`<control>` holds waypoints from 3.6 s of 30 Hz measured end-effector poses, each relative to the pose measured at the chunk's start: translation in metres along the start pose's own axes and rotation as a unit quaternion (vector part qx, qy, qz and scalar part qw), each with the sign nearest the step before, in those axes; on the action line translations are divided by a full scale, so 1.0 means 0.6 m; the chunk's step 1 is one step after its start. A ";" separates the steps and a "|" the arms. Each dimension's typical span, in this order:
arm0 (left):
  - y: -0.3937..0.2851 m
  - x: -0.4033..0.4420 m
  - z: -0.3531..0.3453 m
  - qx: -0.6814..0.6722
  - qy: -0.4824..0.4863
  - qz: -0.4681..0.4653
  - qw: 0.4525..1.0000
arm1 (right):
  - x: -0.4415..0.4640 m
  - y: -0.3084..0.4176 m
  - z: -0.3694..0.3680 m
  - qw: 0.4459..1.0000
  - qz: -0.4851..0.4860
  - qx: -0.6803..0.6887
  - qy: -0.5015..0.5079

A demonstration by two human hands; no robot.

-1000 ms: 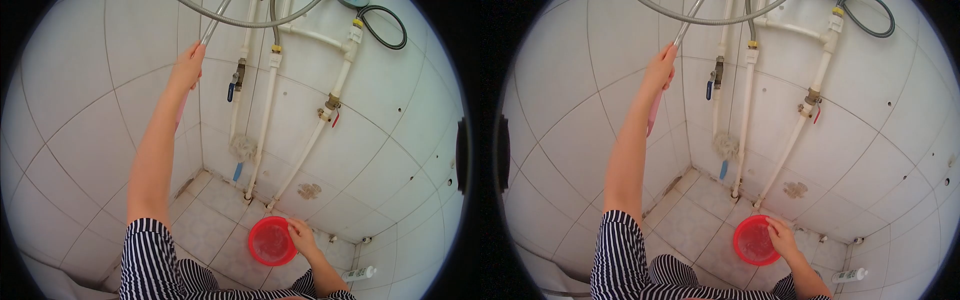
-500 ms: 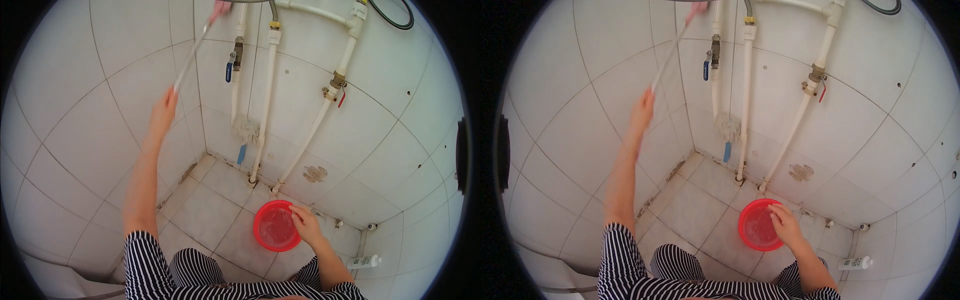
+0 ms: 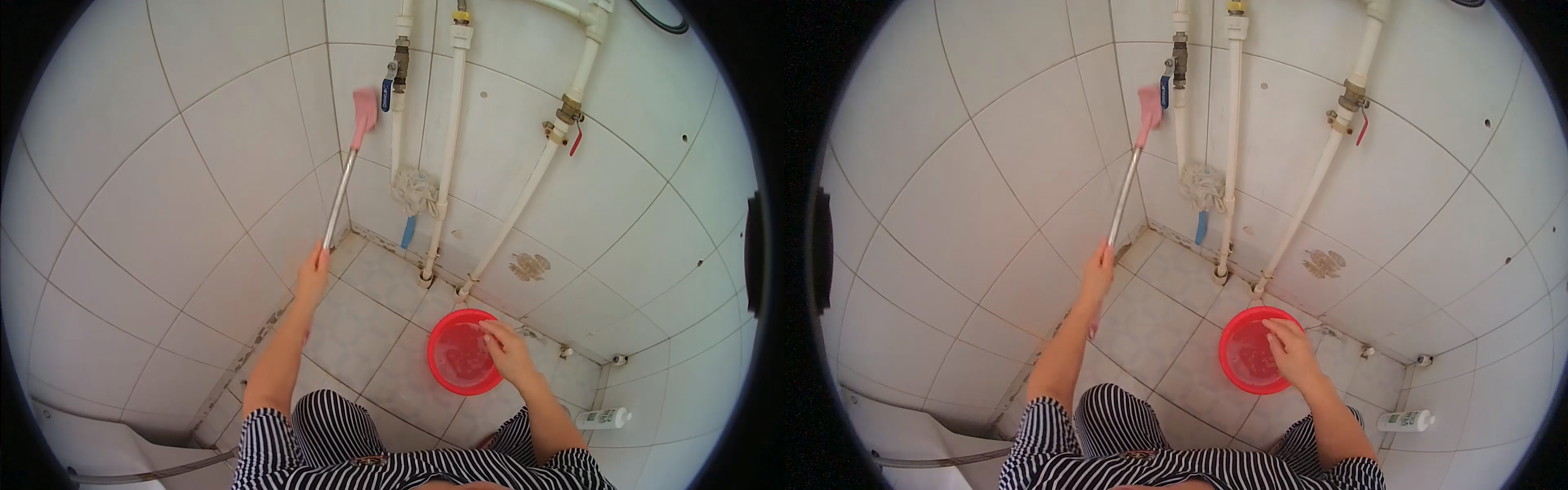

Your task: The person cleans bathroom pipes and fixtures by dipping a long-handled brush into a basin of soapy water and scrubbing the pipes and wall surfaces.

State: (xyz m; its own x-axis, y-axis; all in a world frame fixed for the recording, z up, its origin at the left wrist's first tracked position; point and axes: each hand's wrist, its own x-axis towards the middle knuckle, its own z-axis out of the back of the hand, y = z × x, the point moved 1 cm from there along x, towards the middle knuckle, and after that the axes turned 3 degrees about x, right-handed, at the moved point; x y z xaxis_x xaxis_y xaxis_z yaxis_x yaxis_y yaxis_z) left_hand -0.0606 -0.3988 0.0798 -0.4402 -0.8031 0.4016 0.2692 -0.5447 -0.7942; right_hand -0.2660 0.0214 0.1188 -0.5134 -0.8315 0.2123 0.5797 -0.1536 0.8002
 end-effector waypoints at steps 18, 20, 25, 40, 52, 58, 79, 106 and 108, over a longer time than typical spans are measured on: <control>0.011 0.064 -0.046 -0.011 -0.030 -0.042 0.999 | 0.013 0.020 -0.011 0.998 0.030 -0.048 -0.020; -0.016 -0.046 -0.049 -0.117 0.049 0.170 0.977 | 0.012 0.019 -0.007 0.998 0.033 -0.056 -0.015; -0.087 0.145 0.017 -0.027 -0.014 0.062 0.998 | 0.007 0.021 -0.002 0.998 0.028 -0.044 -0.022; 0.075 -0.071 -0.045 -0.032 0.096 0.146 0.984 | -0.002 0.031 0.002 0.999 -0.003 -0.032 0.011; -0.248 0.185 0.075 -0.074 0.053 0.078 0.993 | 0.010 0.040 -0.018 0.997 0.054 -0.063 0.002; 0.105 -0.071 -0.077 -0.045 0.093 0.143 0.984 | -0.002 0.058 -0.004 0.998 0.023 -0.063 0.007; -0.006 -0.031 -0.074 -0.167 0.073 0.219 0.959 | 0.009 0.047 -0.008 0.994 0.080 -0.077 0.008; -0.322 0.276 0.121 0.035 -0.054 0.018 0.998 | 0.008 0.015 -0.020 0.993 0.068 -0.076 0.066; -0.468 0.334 0.170 0.047 -0.062 -0.030 0.997 | 0.013 0.018 -0.018 0.993 0.069 -0.077 0.061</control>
State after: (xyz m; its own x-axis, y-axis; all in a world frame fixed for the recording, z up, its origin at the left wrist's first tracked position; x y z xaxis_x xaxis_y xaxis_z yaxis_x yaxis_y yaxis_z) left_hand -0.1372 -0.4313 0.4294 -0.3511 -0.7883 0.5052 0.3260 -0.6087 -0.7233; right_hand -0.2566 0.0076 0.1230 -0.3468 -0.9074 0.2373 0.7347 -0.1055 0.6701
